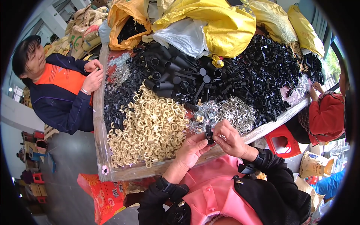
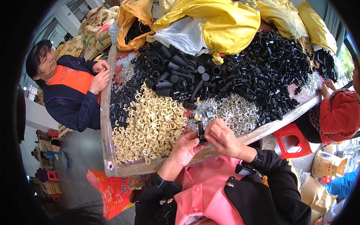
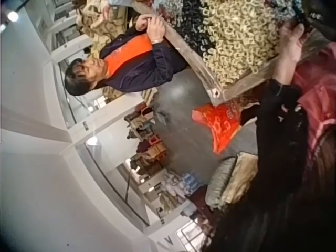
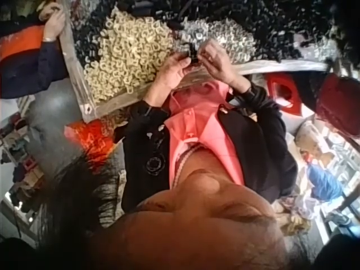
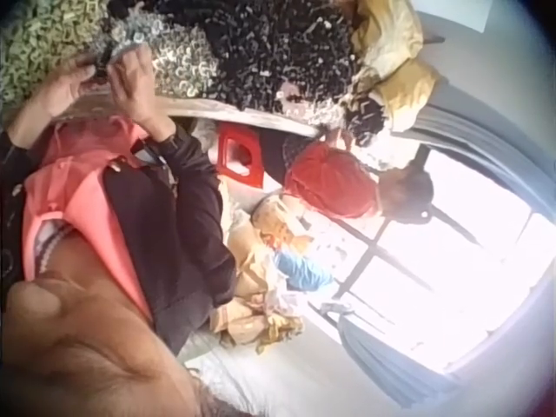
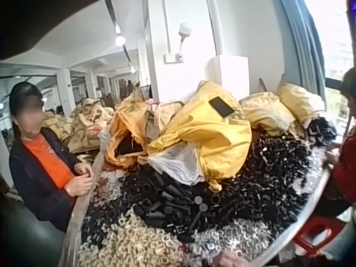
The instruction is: The person assembles small components by hand, picking up a black plastic housing and inserting a small metal clip and a beige plastic part into it. They repeat this process for several units, placing the finished pieces onto the table.
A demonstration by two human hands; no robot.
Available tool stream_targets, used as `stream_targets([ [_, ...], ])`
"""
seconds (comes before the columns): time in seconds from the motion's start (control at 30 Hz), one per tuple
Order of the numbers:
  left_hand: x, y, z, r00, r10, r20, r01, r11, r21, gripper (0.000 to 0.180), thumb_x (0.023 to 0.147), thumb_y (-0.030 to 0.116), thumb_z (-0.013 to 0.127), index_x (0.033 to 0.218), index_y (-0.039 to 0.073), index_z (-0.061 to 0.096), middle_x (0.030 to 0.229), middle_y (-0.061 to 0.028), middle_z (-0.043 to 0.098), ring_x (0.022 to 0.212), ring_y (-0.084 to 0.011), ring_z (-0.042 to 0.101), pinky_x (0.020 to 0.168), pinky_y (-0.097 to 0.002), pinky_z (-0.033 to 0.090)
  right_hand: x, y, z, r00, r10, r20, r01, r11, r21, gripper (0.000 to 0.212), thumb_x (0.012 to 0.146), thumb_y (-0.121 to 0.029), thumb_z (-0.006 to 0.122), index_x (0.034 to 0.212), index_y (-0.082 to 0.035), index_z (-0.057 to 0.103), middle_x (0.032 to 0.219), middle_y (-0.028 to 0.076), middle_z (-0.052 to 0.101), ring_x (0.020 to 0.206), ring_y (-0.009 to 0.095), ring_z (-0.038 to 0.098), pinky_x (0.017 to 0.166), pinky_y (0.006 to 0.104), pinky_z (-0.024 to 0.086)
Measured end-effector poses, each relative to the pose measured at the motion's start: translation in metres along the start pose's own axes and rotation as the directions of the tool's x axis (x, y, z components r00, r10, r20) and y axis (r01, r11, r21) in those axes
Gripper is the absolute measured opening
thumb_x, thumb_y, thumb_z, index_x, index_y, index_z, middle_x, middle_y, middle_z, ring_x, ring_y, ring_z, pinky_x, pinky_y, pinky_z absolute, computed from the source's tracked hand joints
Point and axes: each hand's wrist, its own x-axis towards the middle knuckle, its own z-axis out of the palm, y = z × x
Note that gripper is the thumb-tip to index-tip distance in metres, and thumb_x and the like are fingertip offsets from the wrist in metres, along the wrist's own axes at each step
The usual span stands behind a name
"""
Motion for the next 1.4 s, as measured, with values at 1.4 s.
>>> stream_targets([
  [1.4, -0.009, 0.012, -0.023, 0.989, 0.034, -0.144, -0.04, 0.998, -0.046, 0.02, 0.078, 0.008, 0.055, 0.097, 0.005, 0.053, 0.09, -0.0062, 0.058, 0.083, -0.0181, 0.057, 0.073, -0.0294, 0.047, 0.008, 0.036, 0.037, 0.785, 0.46, 0.415, -0.589, 0.345, 0.731, 0.011, 0.083, -0.016, 0.047, 0.084, -0.005, 0.046, 0.074, 0.001, 0.051, 0.065, 0.006, 0.049, 0.051, 0.0177, 0.039],
])
